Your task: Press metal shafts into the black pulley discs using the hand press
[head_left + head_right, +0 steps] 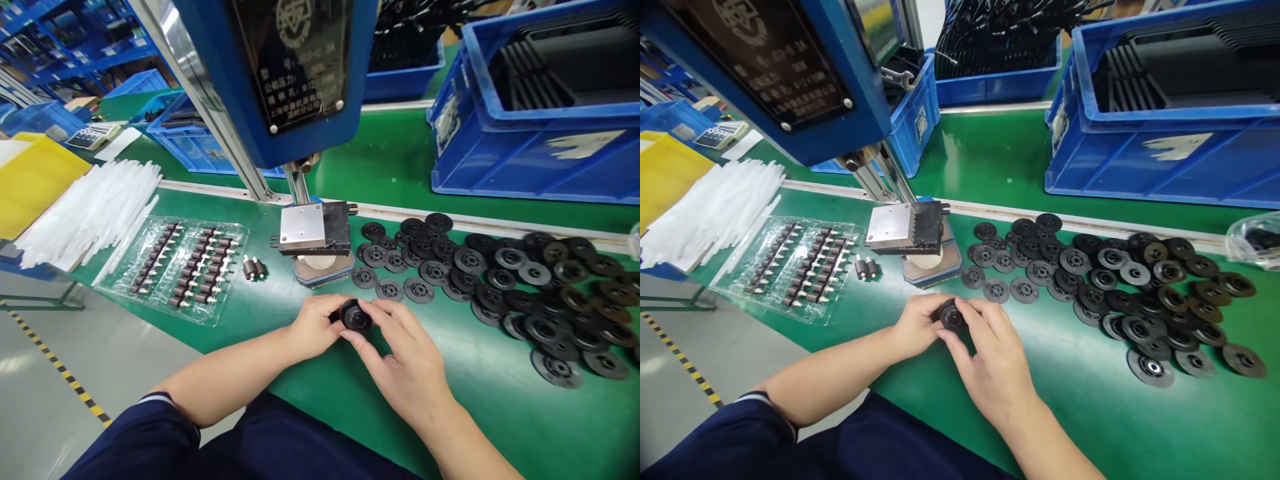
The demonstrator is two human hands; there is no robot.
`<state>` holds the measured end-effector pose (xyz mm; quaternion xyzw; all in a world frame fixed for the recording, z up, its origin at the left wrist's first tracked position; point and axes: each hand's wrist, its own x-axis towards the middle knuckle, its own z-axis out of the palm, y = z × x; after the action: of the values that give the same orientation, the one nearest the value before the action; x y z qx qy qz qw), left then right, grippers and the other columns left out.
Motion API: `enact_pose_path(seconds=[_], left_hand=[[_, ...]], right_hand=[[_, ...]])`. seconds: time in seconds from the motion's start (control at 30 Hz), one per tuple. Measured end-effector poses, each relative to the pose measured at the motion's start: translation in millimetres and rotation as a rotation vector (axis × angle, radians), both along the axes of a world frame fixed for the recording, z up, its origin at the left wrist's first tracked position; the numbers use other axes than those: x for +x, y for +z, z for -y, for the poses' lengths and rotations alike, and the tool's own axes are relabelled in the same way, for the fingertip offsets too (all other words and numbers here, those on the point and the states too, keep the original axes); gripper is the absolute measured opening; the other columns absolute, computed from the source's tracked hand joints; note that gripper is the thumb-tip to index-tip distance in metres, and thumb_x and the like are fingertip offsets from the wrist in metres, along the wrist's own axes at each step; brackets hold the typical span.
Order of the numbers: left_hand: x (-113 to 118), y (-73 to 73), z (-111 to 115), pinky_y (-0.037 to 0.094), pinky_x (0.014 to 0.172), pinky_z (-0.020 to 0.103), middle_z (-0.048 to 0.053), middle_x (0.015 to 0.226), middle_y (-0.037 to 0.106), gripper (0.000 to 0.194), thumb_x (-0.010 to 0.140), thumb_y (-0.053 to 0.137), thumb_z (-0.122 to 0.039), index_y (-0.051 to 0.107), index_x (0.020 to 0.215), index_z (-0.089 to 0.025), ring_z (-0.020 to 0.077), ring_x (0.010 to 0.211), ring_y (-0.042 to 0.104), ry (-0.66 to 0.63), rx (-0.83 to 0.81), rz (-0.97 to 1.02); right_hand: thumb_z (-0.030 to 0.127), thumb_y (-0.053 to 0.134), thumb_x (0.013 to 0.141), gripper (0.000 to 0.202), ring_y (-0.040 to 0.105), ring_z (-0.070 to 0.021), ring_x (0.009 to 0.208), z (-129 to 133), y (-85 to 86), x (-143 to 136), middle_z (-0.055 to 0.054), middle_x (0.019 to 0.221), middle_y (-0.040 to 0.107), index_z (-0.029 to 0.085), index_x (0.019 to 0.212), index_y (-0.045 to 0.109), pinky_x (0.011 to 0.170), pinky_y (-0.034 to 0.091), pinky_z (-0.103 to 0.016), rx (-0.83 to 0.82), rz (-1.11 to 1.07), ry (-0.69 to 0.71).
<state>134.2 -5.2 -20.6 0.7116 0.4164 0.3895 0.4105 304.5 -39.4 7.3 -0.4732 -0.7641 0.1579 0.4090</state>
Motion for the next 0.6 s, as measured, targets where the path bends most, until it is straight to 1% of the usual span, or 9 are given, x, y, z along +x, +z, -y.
enact_pose_path(seconds=[0.13,0.37,0.6], left_hand=[[0.0,1.2,0.2,0.055,0.083,0.031,0.007,0.099,0.075,0.028,0.079,0.068,-0.014,0.069,0.107,-0.017,0.0199,0.091,0.070,-0.017,-0.017,0.008],[0.8,4.7,0.7,0.056,0.086,0.033,0.007,0.102,0.075,0.027,0.080,0.068,-0.016,0.069,0.107,-0.018,0.0215,0.093,0.070,-0.011,-0.062,0.010],[0.8,4.5,0.8,0.055,0.087,0.032,0.007,0.104,0.074,0.027,0.081,0.068,-0.017,0.069,0.108,-0.018,0.0205,0.096,0.070,-0.027,-0.040,0.012]], right_hand=[[0.025,0.068,0.085,0.042,0.058,-0.0193,0.099,-0.1,1.3,0.2,-0.009,0.110,0.057,0.017,0.124,0.055,0.084,0.052,-0.034,0.006,0.021,-0.020],[0.027,0.064,0.088,0.039,0.059,-0.0217,0.100,1.0,5.0,-0.6,-0.011,0.110,0.058,0.019,0.125,0.055,0.083,0.054,-0.037,0.001,0.027,-0.023],[0.025,0.065,0.087,0.038,0.057,-0.0216,0.101,0.6,3.6,0.3,-0.011,0.111,0.058,0.015,0.122,0.055,0.085,0.053,-0.038,0.013,0.056,-0.005]])
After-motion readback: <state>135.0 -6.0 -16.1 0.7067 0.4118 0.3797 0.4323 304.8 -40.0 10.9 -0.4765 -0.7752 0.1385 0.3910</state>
